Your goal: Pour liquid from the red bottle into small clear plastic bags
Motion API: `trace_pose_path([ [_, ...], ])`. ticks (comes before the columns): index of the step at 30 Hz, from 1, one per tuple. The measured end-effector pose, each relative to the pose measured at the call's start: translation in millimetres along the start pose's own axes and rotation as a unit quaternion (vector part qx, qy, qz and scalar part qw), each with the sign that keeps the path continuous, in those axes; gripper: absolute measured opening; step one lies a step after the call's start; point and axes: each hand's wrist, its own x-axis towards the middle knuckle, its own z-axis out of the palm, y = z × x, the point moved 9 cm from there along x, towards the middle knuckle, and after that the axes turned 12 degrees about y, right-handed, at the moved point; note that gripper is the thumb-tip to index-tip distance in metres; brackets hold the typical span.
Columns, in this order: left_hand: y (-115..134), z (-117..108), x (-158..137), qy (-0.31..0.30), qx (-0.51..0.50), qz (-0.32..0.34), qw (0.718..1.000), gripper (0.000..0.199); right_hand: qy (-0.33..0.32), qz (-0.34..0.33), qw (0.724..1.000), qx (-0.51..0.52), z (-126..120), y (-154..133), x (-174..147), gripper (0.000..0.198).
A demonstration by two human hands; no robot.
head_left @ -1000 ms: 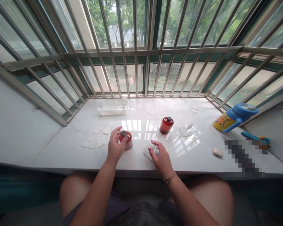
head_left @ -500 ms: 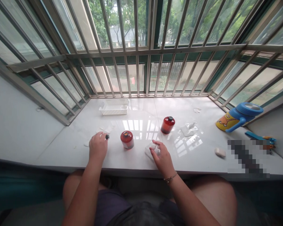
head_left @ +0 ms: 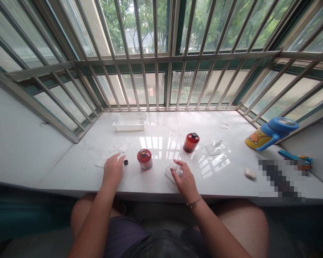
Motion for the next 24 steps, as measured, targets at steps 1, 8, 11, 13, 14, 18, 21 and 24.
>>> trace_pose_path([
  [1, 3, -10, -1, 0.035, -0.023, -0.005, 0.999, 0.04, 0.002, 0.007, 1.0, -0.001, -1, 1, 0, 0.039],
  [8, 120, -79, -18, 0.129, -0.323, 0.084, 0.934, 0.027, -0.04, 0.028, 0.998, 0.033, -1, 6, 1, 0.044],
  [11, 178, -67, -24, 0.026, -0.405, 0.083, 0.91, 0.035, -0.072, 0.011, 0.996, 0.051, 0, 5, -4, 0.052],
  [13, 198, -49, -26, -0.03, -0.426, 0.048, 0.903, 0.042, -0.083, -0.006, 0.995, 0.05, 1, 4, -9, 0.061],
  [14, 205, -39, -26, -0.055, -0.432, 0.033, 0.899, 0.044, -0.082, -0.013, 0.995, 0.049, 2, 5, -12, 0.064],
  [18, 219, -7, -27, -0.122, -0.452, -0.006, 0.884, 0.041, -0.07, -0.006, 0.995, 0.071, 5, 10, -19, 0.082],
  [21, 222, 4, -28, -0.139, -0.468, -0.029, 0.872, 0.045, -0.066, -0.002, 0.995, 0.081, 7, 13, -22, 0.092],
  [24, 221, 9, -30, -0.146, -0.471, -0.058, 0.868, 0.04, -0.058, -0.011, 0.995, 0.079, 7, 13, -23, 0.09],
])
